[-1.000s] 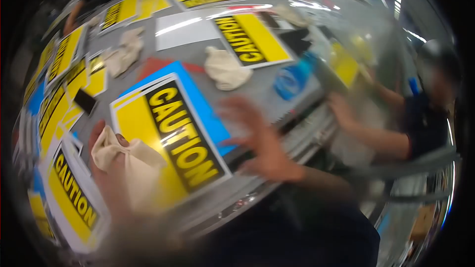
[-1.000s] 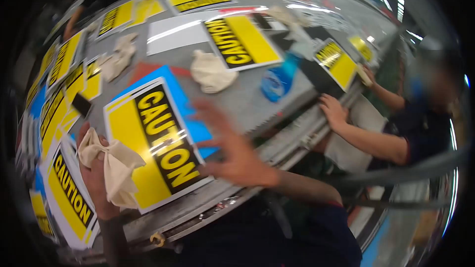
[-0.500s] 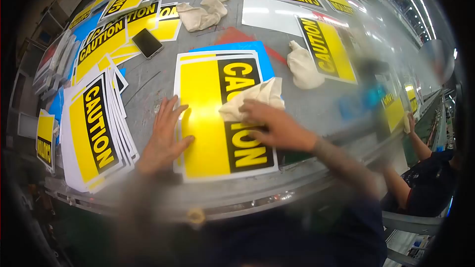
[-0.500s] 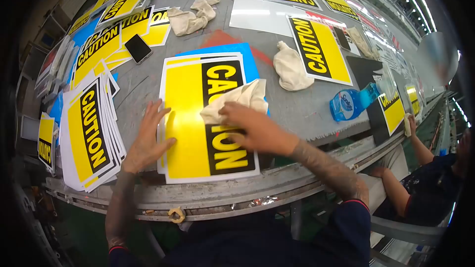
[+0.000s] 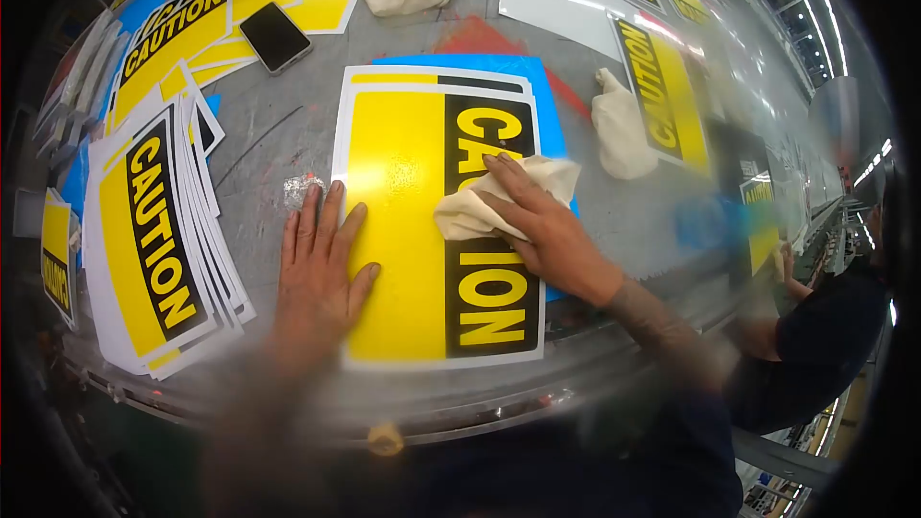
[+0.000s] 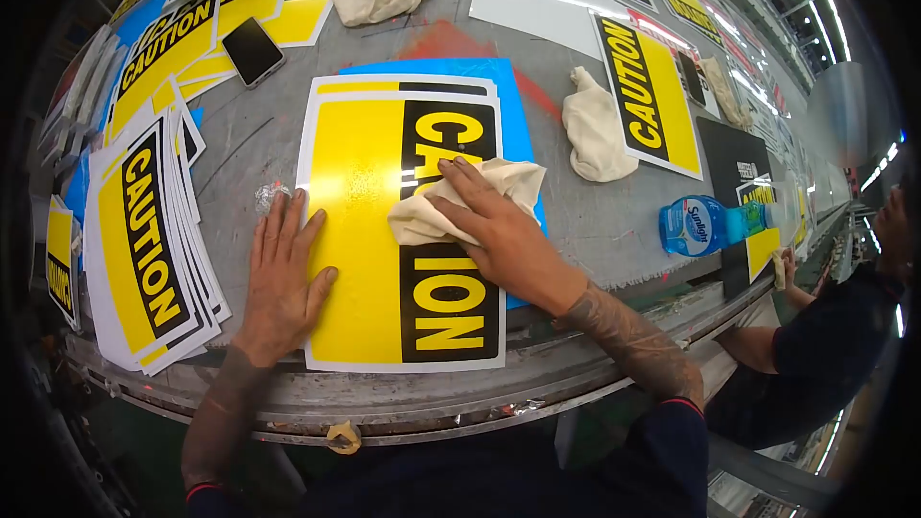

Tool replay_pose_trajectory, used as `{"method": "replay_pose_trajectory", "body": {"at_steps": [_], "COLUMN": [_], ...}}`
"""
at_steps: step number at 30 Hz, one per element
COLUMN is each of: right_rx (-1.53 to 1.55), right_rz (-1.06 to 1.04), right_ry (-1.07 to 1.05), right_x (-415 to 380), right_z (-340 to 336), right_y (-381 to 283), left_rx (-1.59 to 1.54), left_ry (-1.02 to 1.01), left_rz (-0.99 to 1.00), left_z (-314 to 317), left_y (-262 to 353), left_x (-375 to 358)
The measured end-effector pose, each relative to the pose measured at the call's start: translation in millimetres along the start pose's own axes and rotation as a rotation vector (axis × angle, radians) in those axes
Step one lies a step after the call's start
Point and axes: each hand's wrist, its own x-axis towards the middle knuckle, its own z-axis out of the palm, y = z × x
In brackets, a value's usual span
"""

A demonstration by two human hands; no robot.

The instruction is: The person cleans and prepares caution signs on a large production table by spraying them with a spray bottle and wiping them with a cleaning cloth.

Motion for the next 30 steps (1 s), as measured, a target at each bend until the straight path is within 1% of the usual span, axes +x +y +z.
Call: {"method": "replay_pose_trajectory", "body": {"at_steps": [2,3,4,6,7,8,9,10,11,12,13,16,18,19,20,22,24,26,28,30], "right_rx": [0.035,0.044,0.095,0.128,0.020,-0.085,-0.184,-0.070,-0.061,-0.193,-0.145,-0.068,0.087,0.107,0.013,0.023,-0.102,-0.202,-0.243,-0.084], "right_rz": [-0.041,-0.146,-0.299,-0.427,-0.429,-0.425,-0.302,-0.145,-0.051,-0.077,-0.010,-0.028,-0.084,-0.134,-0.270,-0.284,-0.099,0.031,0.109,-0.023], "right_ry": [-0.029,-0.184,-0.231,-0.343,-0.291,-0.239,-0.220,-0.131,-0.035,0.058,0.094,0.107,-0.045,-0.136,-0.238,-0.256,-0.089,0.194,0.253,0.164], "right_x": [-8.3,-14.1,-26.0,-38.2,-33.0,-22.9,-3.1,14.7,28.7,41.8,55.8,56.9,31.3,16.2,4.1,2.7,25.9,50.8,69.3,59.0], "right_z": [8.8,9.1,16.4,12.3,12.4,11.4,7.3,-2.7,-13.6,-11.6,-16.8,-11.0,3.2,12.4,10.0,4.4,-5.9,-4.4,4.1,18.0], "right_y": [-13.3,-26.6,-37.3,-51.4,-40.0,-23.2,-6.4,13.6,30.3,55.0,65.8,57.0,23.1,5.1,-12.9,-11.1,17.0,53.8,57.6,33.4], "left_rx": [0.039,0.060,0.066,0.077,0.074,0.080,0.084,0.088,0.101,0.096,0.092,0.078,0.072,0.071,0.072,0.079,0.089,0.093,0.094,0.086], "left_ry": [-0.017,-0.023,-0.019,-0.011,-0.017,-0.022,-0.032,-0.043,-0.035,-0.032,-0.026,-0.014,-0.007,-0.003,-0.002,-0.006,-0.026,-0.026,-0.025,-0.024], "left_rz": [-0.017,-0.025,-0.019,-0.001,0.000,-0.003,-0.005,-0.005,-0.001,-0.001,-0.004,-0.013,-0.008,-0.005,0.000,0.000,0.000,0.008,0.008,-0.001], "left_z": [-1.1,-1.3,0.0,3.3,3.4,2.7,1.6,1.4,4.2,4.7,4.6,2.2,1.3,1.5,1.6,1.2,-1.1,-0.9,-2.5,-3.6], "left_y": [2.6,2.7,1.6,-1.2,-1.7,-1.8,-1.3,-1.0,-2.6,-2.2,-2.0,-1.1,-1.8,-2.2,-2.2,-1.6,0.9,2.1,3.1,4.2], "left_x": [-0.2,0.2,0.4,-0.7,-0.7,0.6,0.9,0.3,-0.6,-0.7,-1.0,-1.3,1.5,1.2,0.4,1.4,1.1,1.1,0.5,1.2]}}
